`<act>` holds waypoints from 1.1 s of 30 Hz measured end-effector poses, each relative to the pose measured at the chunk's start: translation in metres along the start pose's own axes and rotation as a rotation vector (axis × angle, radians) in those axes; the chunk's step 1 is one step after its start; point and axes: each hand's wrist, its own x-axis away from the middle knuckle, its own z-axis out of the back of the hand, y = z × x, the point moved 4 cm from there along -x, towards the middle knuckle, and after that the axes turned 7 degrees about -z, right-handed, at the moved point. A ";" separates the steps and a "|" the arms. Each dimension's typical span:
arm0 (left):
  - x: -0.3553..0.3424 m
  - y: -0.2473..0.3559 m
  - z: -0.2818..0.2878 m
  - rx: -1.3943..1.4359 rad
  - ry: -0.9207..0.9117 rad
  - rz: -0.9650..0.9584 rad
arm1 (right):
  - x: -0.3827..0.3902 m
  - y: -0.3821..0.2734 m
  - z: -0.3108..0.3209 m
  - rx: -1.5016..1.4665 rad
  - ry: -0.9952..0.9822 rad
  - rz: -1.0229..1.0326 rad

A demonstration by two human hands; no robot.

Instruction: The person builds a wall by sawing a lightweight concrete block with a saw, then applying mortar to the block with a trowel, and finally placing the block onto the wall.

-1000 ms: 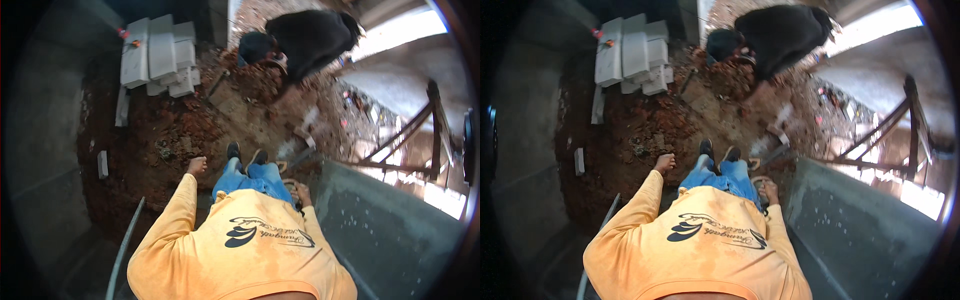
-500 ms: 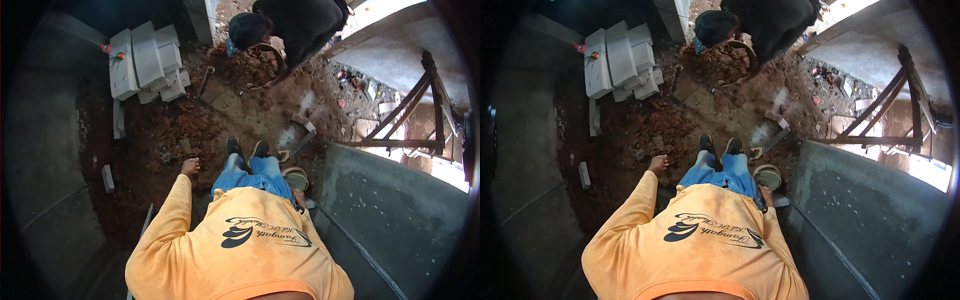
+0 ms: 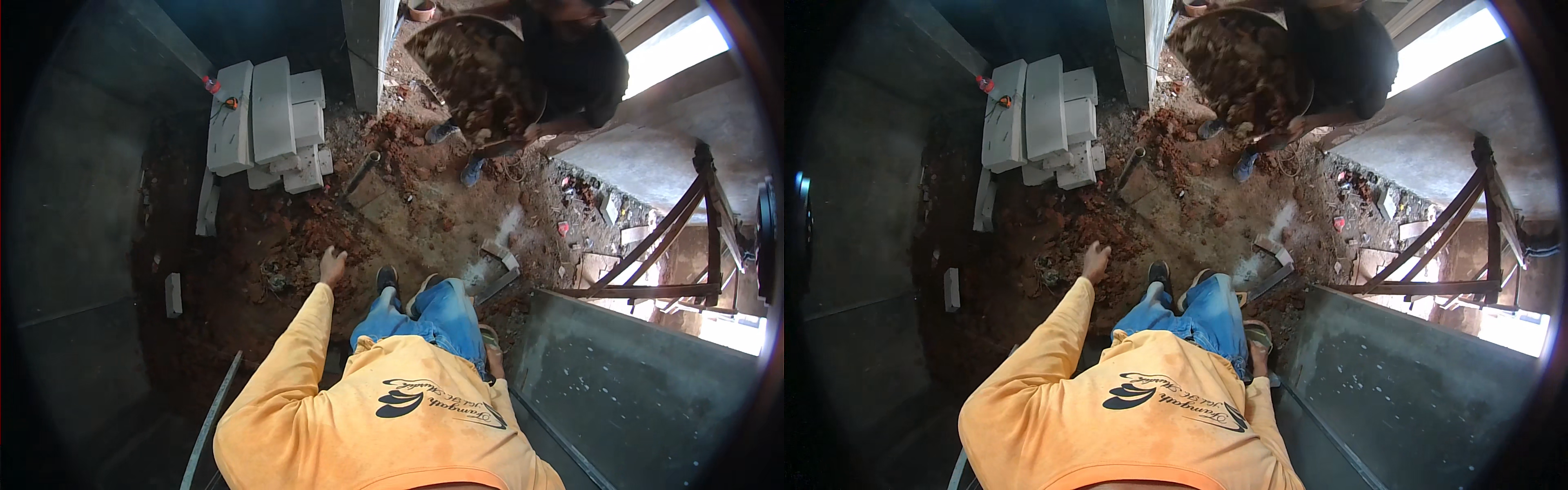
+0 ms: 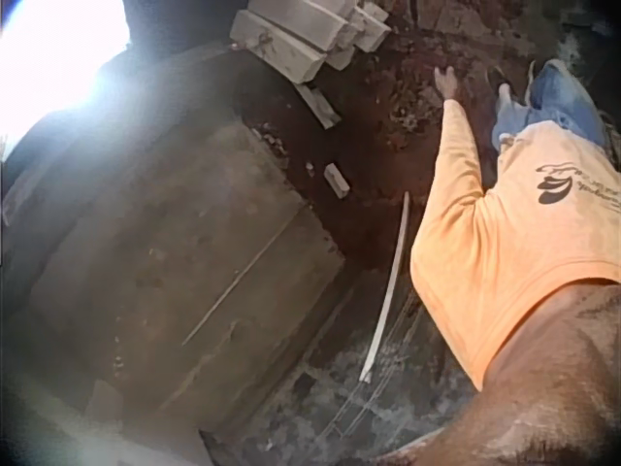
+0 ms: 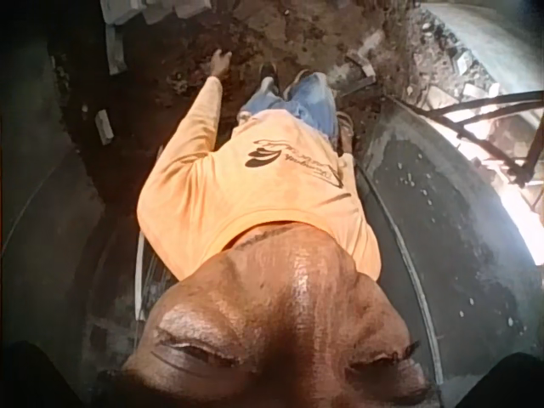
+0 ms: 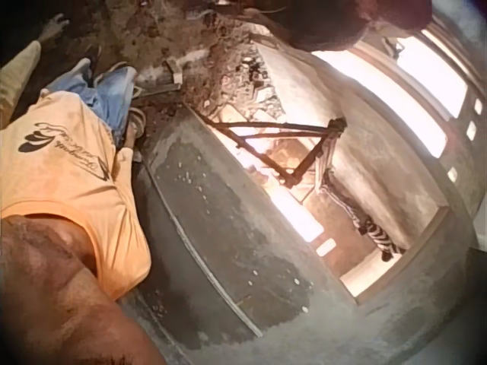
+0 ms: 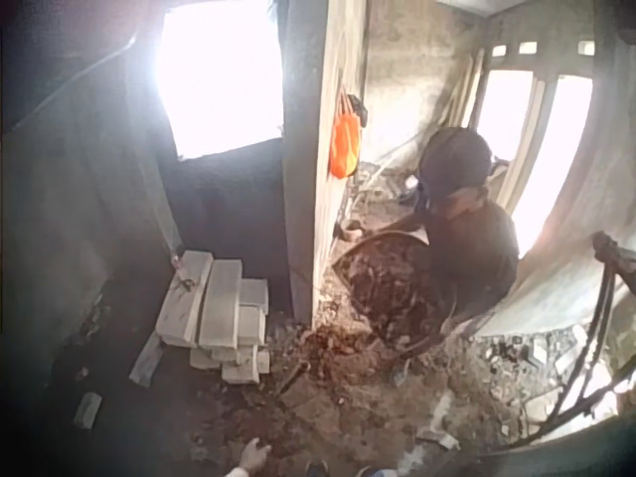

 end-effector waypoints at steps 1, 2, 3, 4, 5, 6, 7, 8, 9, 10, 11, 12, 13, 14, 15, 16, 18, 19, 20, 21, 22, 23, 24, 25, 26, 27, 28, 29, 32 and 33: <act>-0.010 0.024 -0.017 -0.150 0.018 -0.178 | -0.027 0.132 0.046 0.051 0.073 -0.010; -0.026 0.042 -0.035 -0.128 -0.020 -0.219 | -0.040 0.203 0.051 -0.324 -0.023 -0.284; -0.035 0.073 -0.032 -0.161 -0.001 -0.282 | -0.028 0.219 -0.031 -0.738 -0.192 -0.527; -0.052 0.085 -0.037 -0.149 -0.008 -0.282 | -0.038 0.228 0.024 -0.734 -0.179 -0.524; -0.058 0.107 -0.017 -0.195 0.063 -0.382 | -0.035 0.158 -0.042 -1.035 -0.355 -0.014; -0.070 0.134 -0.023 -0.223 0.064 -0.486 | -0.040 0.147 -0.038 -1.051 -0.346 -0.004; -0.082 0.144 -0.025 -0.213 0.062 -0.483 | -0.045 0.139 -0.025 -0.800 -0.307 0.071; -0.093 0.156 -0.028 -0.250 0.065 -0.542 | -0.050 0.131 -0.012 -0.549 -0.265 0.141; -0.103 0.182 -0.040 -0.295 0.052 -0.629 | -0.053 0.131 -0.005 -0.327 -0.203 0.207; -0.114 0.206 -0.053 -0.333 0.014 -0.646 | -0.055 0.130 0.001 -0.104 -0.139 0.263; -0.126 0.209 -0.053 -0.326 0.014 -0.647 | -0.060 0.121 0.010 0.146 -0.093 0.319; -0.140 0.202 -0.047 -0.390 0.014 -0.614 | -0.069 0.104 0.017 0.407 -0.062 0.380; -0.152 0.194 -0.044 -0.454 0.015 -0.579 | -0.051 0.111 0.069 0.420 -0.072 0.393; -0.151 0.215 -0.057 -0.497 -0.042 -0.540 | -0.043 0.056 0.059 0.505 0.027 0.483; -0.153 0.227 -0.062 -0.520 -0.040 -0.556 | -0.033 0.005 0.056 0.593 0.115 0.579; -0.156 0.227 -0.066 -0.553 -0.064 -0.514 | -0.029 -0.014 0.068 0.516 0.190 0.694; -0.165 0.234 -0.075 -0.618 -0.096 -0.460 | -0.037 -0.029 0.083 0.035 0.090 0.260; -0.170 0.242 -0.079 -0.624 -0.098 -0.468 | -0.040 -0.021 0.087 -0.422 -0.024 -0.177; -0.173 0.248 -0.089 -0.653 -0.172 -0.448 | -0.075 0.025 0.097 -0.322 0.006 -0.125; -0.181 0.251 -0.090 -0.720 -0.213 -0.428 | -0.080 0.016 0.096 -0.333 0.000 -0.119; -0.187 0.253 -0.094 -0.792 -0.224 -0.418 | -0.075 -0.003 0.101 -0.316 -0.008 -0.109; -0.192 0.254 -0.098 -0.797 -0.231 -0.421 | -0.073 -0.018 0.108 -0.292 -0.012 -0.107; -0.196 0.252 -0.102 -0.852 -0.221 -0.421 | -0.072 -0.023 0.116 -0.297 -0.003 -0.121; -0.199 0.256 -0.108 -0.905 -0.212 -0.426 | -0.074 -0.024 0.124 -0.253 -0.027 -0.134; -0.204 0.257 -0.115 -0.903 -0.290 -0.361 | -0.076 -0.027 0.130 -0.210 -0.049 -0.148; -0.210 0.256 -0.118 -0.910 -0.299 -0.365 | -0.071 -0.045 0.136 -0.218 -0.047 -0.158; -0.216 0.250 -0.119 -0.954 -0.267 -0.346 | -0.056 -0.063 0.143 -0.374 -0.050 -0.278; -0.220 0.245 -0.122 -0.996 -0.240 -0.329 | -0.039 -0.081 0.151 -0.529 -0.047 -0.402; -0.223 0.245 -0.135 -1.102 -0.169 -0.366 | -0.020 -0.092 0.170 -0.476 -0.008 -0.427; -0.226 0.247 -0.137 -1.174 -0.179 -0.348 | -0.012 -0.095 0.172 -0.463 0.005 -0.428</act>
